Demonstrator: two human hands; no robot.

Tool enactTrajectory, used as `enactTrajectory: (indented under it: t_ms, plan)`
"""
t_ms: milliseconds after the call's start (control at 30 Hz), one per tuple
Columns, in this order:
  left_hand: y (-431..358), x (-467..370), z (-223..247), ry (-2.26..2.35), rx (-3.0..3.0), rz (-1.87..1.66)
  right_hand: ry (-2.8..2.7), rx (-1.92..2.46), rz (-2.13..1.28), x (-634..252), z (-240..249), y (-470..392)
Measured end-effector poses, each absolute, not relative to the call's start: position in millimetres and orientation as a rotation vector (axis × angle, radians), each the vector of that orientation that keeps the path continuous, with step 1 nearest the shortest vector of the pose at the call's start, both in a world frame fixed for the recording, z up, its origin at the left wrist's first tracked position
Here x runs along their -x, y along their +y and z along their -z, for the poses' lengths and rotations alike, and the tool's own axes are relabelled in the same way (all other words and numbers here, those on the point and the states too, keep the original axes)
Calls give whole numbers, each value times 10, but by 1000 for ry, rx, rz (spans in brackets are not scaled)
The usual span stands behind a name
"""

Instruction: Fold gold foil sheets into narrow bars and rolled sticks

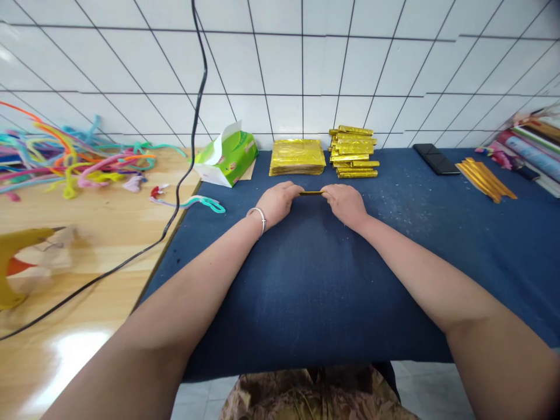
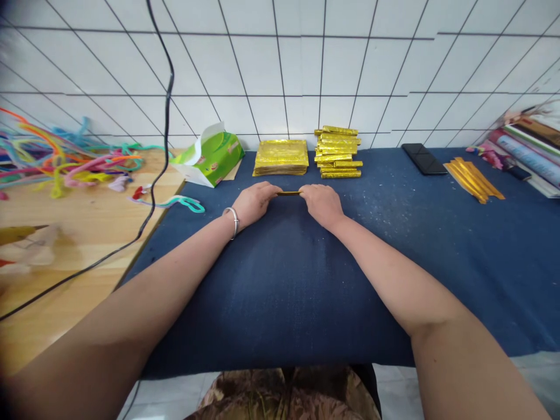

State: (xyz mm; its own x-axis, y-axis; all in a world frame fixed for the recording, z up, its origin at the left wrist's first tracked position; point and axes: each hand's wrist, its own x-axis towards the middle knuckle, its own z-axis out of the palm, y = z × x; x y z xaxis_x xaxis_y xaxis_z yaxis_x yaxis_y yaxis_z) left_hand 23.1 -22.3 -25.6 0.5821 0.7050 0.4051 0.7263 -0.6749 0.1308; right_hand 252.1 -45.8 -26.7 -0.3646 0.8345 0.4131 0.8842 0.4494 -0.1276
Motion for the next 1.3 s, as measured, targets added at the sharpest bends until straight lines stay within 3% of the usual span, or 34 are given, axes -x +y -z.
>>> enactTrajectory:
  t_ms: [1133,1300]
  plan:
    - [-189,-134,259,-1538,2788,979,-2124,1399,-89,-2590,325,-393]
    - [-181,-131,218,-1486,2723,845,-2081,1391,-125,-2602,335,-387]
